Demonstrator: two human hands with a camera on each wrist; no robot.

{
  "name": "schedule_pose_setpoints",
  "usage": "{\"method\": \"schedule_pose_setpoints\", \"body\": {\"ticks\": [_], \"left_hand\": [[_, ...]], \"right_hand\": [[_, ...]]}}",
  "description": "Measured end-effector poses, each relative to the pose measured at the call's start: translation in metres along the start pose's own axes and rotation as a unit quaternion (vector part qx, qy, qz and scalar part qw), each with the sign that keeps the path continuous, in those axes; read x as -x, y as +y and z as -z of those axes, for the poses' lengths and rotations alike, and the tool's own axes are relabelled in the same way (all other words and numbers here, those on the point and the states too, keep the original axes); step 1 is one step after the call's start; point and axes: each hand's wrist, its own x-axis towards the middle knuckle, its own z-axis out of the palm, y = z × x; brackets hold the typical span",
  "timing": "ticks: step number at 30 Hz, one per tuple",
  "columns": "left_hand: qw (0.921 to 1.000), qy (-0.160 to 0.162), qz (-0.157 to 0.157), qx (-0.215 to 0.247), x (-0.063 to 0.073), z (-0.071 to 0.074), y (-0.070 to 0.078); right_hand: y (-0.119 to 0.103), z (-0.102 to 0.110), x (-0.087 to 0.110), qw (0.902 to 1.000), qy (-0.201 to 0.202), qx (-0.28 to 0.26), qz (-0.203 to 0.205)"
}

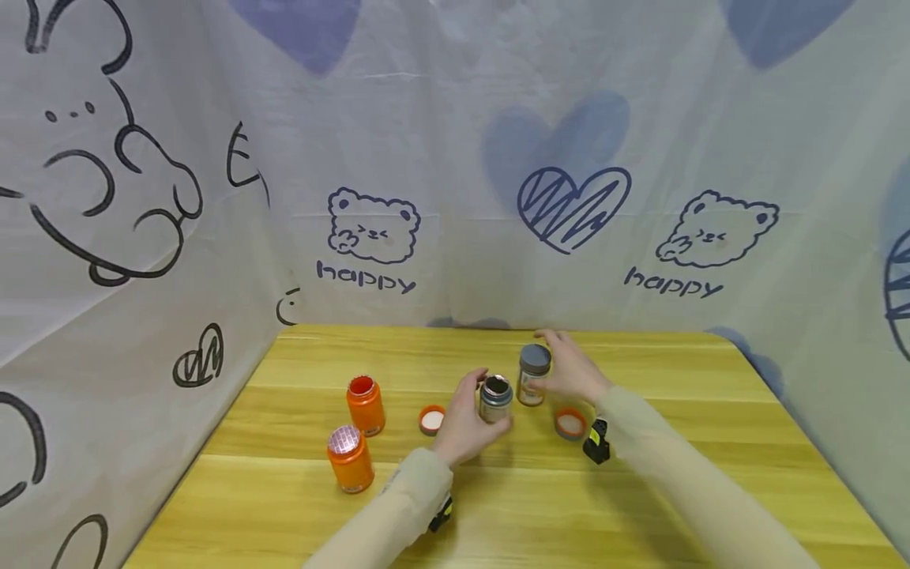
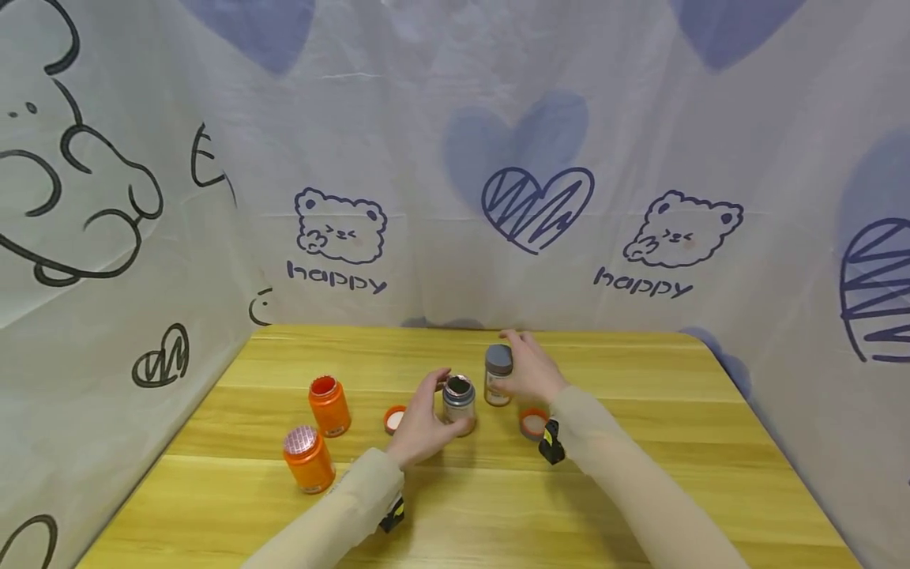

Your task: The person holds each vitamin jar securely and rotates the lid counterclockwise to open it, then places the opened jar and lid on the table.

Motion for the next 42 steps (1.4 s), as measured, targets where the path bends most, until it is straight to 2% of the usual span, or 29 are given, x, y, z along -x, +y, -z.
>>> {"method": "schedule_pose_setpoints", "body": {"ticks": [10, 15, 27, 42], "left_hand": [[0.9999, -0.013, 0.002, 0.003, 0.003, -0.001, -0.003], [0.9998, -0.021, 0.000, 0.006, 0.003, -0.002, -0.003], [0.9997, -0.022, 0.007, -0.001, 0.003, -0.002, -0.005], [0.9997, -0.009, 0.015, -0.018, 0.003, -0.002, -0.010]], "right_hand": [[-0.005, 0.001, -0.014, 0.9969, -0.071, 0.032, -0.014], [-0.006, 0.000, -0.019, 0.9953, -0.087, 0.038, -0.018], [-0.006, -0.006, -0.025, 0.9950, -0.082, 0.053, 0.021], [-0.001, -0.010, -0.025, 0.9962, -0.073, 0.048, -0.004]]}}
